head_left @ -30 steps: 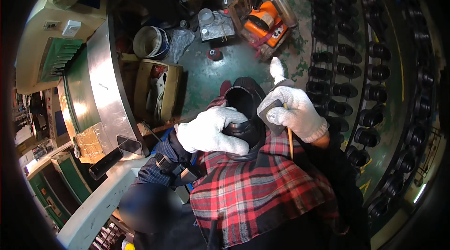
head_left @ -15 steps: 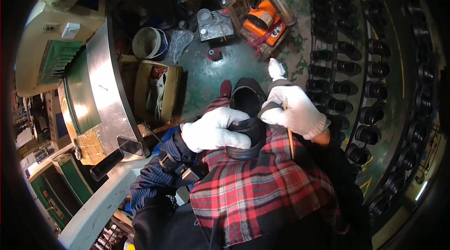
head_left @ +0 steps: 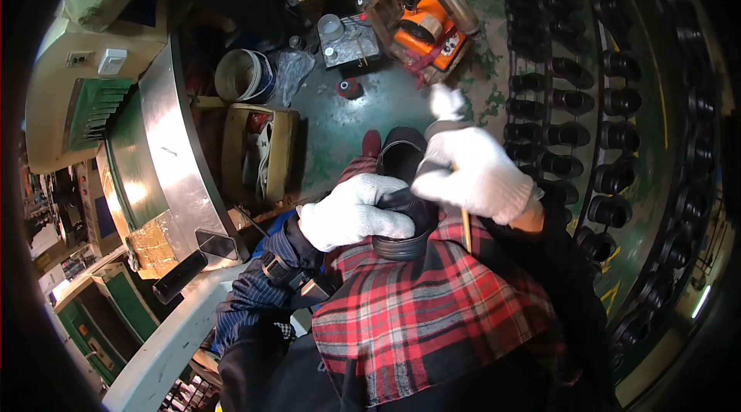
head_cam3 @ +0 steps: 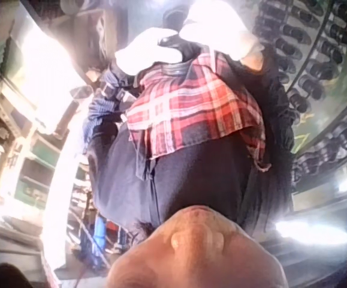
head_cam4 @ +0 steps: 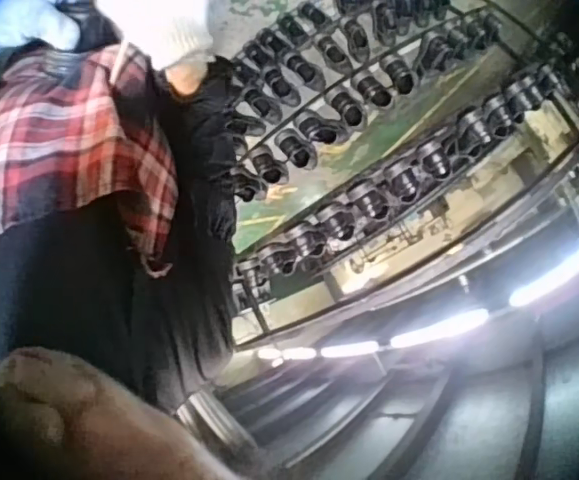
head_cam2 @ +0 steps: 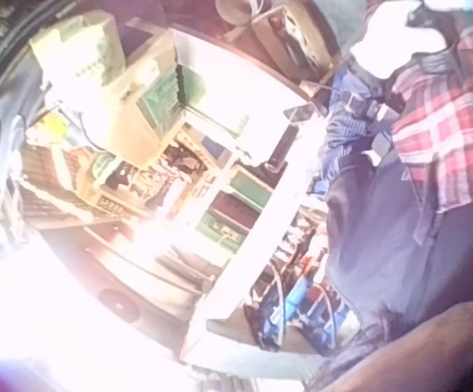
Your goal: Cleaning and inspecting shoes at a manufacturing station.
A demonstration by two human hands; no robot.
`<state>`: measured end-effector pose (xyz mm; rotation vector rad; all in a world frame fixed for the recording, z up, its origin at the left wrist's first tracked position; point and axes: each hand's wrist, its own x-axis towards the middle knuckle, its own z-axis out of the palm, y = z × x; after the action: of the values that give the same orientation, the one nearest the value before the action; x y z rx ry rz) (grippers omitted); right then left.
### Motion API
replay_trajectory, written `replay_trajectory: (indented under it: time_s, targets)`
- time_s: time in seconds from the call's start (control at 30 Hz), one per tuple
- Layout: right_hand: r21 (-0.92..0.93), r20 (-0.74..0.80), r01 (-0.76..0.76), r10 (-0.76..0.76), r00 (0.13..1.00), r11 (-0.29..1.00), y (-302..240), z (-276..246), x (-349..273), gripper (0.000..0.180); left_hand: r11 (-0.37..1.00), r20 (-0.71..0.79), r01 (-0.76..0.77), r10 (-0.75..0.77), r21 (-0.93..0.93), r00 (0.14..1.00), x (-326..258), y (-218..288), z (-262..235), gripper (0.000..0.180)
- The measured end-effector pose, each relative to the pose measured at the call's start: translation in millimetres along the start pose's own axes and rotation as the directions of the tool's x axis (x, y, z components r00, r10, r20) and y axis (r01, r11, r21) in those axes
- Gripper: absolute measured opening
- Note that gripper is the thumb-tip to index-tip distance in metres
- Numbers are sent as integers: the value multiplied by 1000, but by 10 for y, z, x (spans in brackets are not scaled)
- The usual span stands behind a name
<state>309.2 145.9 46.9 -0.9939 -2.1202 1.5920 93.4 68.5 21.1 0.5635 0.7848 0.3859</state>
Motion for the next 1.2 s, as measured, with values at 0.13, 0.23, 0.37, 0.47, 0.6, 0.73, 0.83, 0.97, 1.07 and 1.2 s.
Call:
replay_trajectory:
  time_s: [0.13, 0.23, 0.37, 0.47, 0.6, 0.73, 0.83, 0.97, 1.07, 1.2]
  targets:
    - [182, 65, -129, 119, 991, 975, -160, -81, -9, 16, 999, 8, 41, -41, -33, 999, 28, 11, 31, 34]
    - [-116, 53, 97, -92, 994, 988, -35, 58, -3, 14, 995, -32, 10, -7, 101, 999, 11, 16, 57, 34]
    - [52, 21, -255, 254, 967, 965, -57, -119, -22, 9, 1000, 28, 10, -11, 23, 1000, -19, 87, 67, 24]
    - [-33, 64, 280, -278, 959, 959, -96, -13, 20, 16, 992, -48, -65, 71, 107, 996, 24, 70, 139, 18]
    - [-170, -10, 212, -217, 976, 962, 94, 32, -30, 19, 990, -43, -32, 38, 137, 998, 28, -8, 44, 28]
    - [157, 169, -400, 375, 912, 903, -222, -158, 9, 16, 987, 7, 62, -64, 151, 998, 34, 18, -14, 45]
    - [-41, 37, 58, -57, 998, 997, -35, 49, 12, 19, 992, -38, -61, 65, 114, 997, 42, 98, 129, 24]
    - [-15, 101, -289, 289, 952, 957, 84, -275, -19, 15, 989, -32, 66, -63, 135, 998, -2, 149, 97, 31]
    - [540, 124, -393, 392, 912, 745, 48, -301, 33, 15, 953, -74, -55, 80, 297, 994, 18, 253, 89, 38]
    - [453, 339, -456, 325, 883, 766, -24, -269, 88, 10, 929, -167, -133, 200, 346, 965, -15, 260, 18, 53]
